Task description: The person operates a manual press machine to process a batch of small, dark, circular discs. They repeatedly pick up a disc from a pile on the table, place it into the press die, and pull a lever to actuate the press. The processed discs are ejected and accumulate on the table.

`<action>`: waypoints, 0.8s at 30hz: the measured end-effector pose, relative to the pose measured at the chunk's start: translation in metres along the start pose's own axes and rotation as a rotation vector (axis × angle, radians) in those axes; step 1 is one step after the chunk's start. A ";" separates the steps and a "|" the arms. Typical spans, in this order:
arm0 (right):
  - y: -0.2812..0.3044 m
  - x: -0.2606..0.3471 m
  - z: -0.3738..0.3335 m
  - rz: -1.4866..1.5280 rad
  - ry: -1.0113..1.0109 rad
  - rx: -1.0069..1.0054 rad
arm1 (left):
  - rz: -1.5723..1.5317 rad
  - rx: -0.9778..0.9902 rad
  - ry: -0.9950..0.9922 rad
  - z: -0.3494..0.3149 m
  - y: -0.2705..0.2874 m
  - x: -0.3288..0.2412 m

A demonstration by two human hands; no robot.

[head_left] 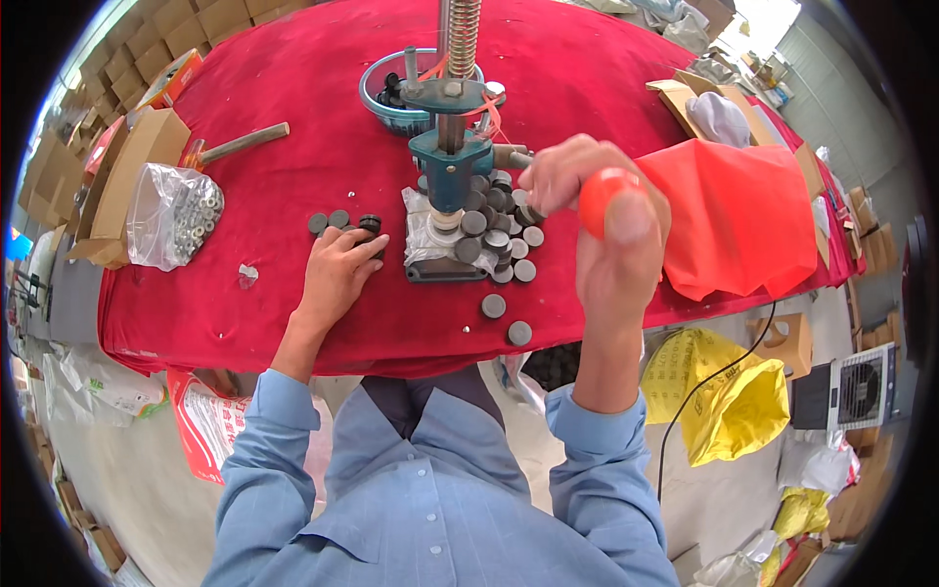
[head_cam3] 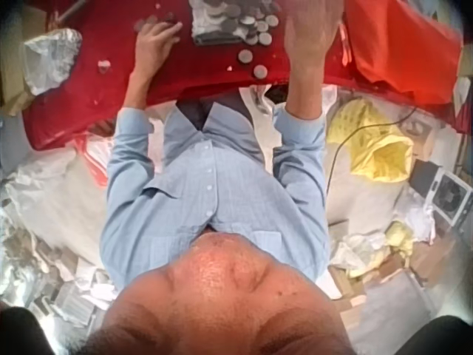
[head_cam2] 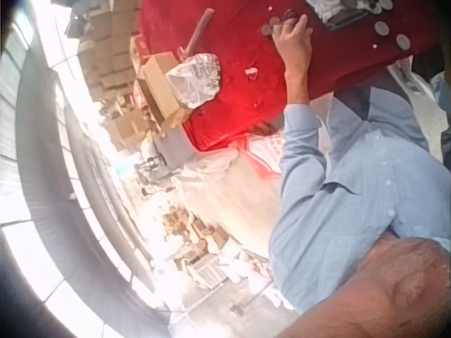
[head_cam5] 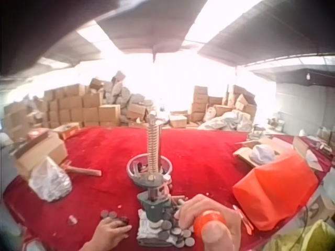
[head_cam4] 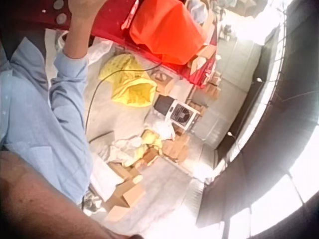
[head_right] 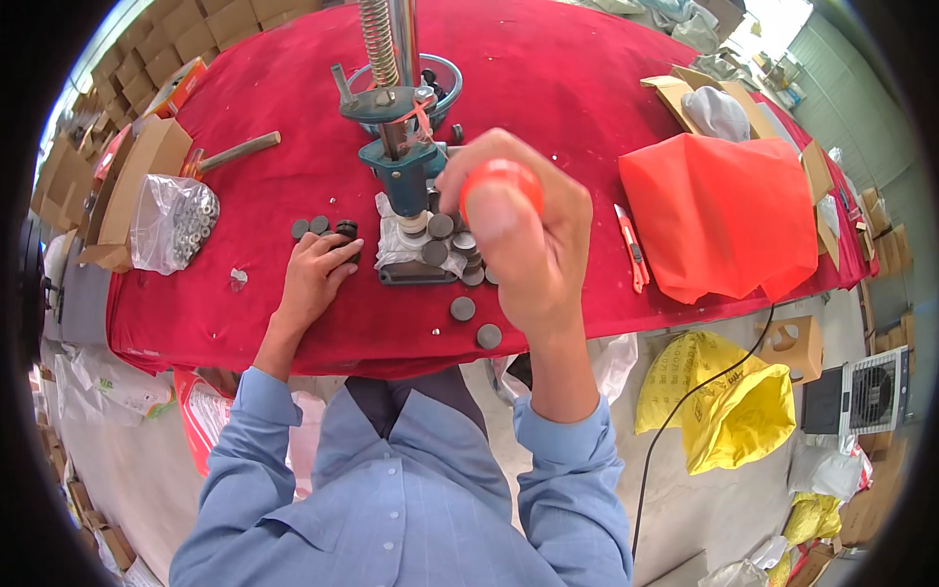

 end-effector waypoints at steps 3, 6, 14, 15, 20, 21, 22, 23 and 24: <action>0.004 0.002 0.019 -0.112 -0.127 0.056 | -0.044 0.008 0.040 0.004 0.003 -0.001; 0.006 0.002 0.026 -0.109 -0.164 0.033 | -0.184 -0.064 0.125 0.019 -0.001 -0.013; 0.007 0.000 0.025 -0.085 -0.168 0.036 | -0.399 -0.162 0.242 0.049 -0.020 -0.032; 0.007 -0.001 0.025 -0.079 -0.174 0.029 | -0.428 -0.168 0.254 0.048 -0.021 -0.031; 0.005 -0.001 0.026 0.005 -0.143 -0.005 | -0.431 -0.225 0.263 0.046 -0.021 -0.034; 0.005 -0.001 0.028 0.047 -0.124 -0.024 | -0.437 -0.244 0.258 0.048 -0.021 -0.035; 0.005 -0.001 0.030 0.007 -0.164 -0.021 | -0.446 -0.251 0.263 0.048 -0.020 -0.036; 0.004 0.001 0.033 -0.034 -0.203 -0.020 | -0.456 -0.258 0.267 0.049 -0.019 -0.037; 0.004 0.003 0.036 -0.074 -0.241 -0.019 | -0.466 -0.265 0.270 0.049 -0.018 -0.038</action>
Point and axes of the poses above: each hand's wrist, its own z-axis towards the middle knuckle, its own y-axis out of the back of the hand, x = y × z, the point moved 4 cm from there along z, towards the middle knuckle, and after that the axes turned 1 degree about x, right-handed, at the moved point
